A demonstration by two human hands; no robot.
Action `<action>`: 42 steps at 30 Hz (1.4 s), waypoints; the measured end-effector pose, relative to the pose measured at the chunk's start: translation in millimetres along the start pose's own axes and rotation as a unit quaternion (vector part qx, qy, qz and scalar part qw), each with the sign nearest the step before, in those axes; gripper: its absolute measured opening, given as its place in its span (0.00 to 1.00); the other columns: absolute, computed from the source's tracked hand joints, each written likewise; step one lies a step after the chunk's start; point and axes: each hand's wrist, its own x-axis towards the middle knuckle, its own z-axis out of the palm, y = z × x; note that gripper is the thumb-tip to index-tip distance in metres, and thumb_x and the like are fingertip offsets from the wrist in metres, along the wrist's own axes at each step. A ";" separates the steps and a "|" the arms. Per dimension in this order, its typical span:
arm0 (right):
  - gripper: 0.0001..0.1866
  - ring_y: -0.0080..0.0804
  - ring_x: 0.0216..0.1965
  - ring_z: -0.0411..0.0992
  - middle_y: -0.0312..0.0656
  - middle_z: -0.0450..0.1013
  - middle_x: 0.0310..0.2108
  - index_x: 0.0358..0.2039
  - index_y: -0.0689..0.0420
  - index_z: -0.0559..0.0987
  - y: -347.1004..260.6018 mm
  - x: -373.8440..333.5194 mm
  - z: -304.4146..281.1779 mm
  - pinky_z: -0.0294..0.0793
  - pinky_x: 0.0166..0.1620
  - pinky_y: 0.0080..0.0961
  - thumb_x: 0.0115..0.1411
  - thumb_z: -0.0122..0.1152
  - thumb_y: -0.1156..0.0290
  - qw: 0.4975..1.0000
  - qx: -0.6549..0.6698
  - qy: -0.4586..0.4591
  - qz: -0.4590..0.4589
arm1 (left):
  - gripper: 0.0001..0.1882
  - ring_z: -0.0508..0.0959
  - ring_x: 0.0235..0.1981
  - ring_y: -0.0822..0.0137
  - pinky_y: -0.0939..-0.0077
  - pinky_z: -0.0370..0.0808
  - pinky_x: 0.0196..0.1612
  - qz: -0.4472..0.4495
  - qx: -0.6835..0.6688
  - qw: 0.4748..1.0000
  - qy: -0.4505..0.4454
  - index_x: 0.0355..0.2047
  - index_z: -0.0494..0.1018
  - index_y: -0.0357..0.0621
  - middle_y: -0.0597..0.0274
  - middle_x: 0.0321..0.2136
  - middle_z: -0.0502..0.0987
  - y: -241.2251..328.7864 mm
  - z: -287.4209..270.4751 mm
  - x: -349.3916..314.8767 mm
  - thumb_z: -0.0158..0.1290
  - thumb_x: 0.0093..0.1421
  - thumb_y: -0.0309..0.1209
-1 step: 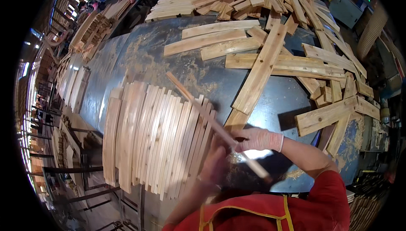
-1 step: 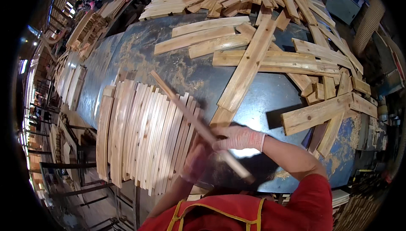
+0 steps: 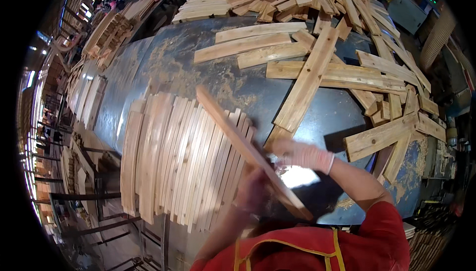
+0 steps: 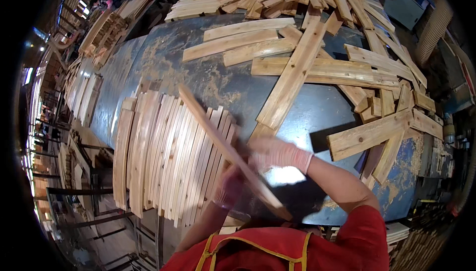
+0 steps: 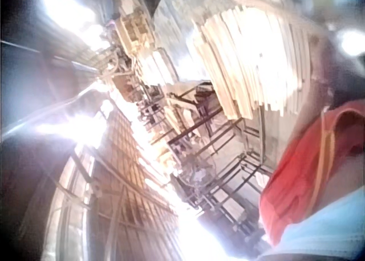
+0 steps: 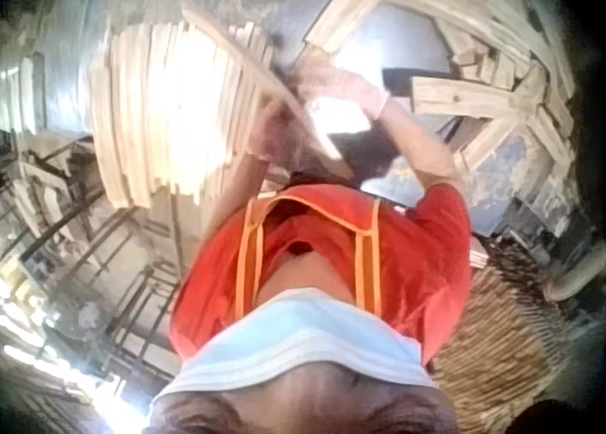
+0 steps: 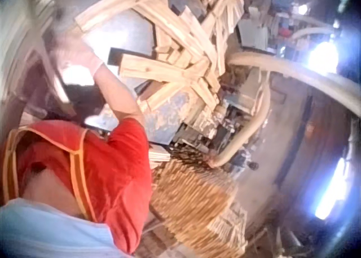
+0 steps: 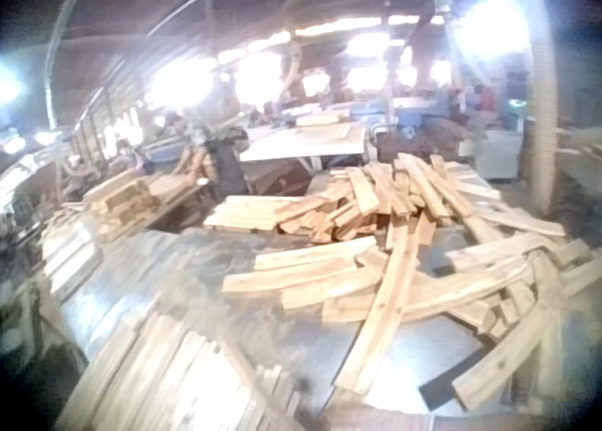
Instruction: The person picks up individual wooden planks from a large pile on a metal table and stacks them neatly. The person handles the wood by hand, aligning the planks into a growing stack while other workers are visible in the background.
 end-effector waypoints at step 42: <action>0.43 0.42 0.62 0.71 0.52 0.73 0.63 0.75 0.67 0.58 14.5 -9.0 229.7 0.67 0.68 0.33 0.70 0.67 0.58 0.929 0.277 0.243 -0.014 | 0.21 0.76 0.46 0.65 0.68 0.74 0.49 0.158 -0.065 0.858 0.485 0.57 0.73 0.49 0.65 0.47 0.77 48.3 -243.1 -207.1 0.59 0.72 0.46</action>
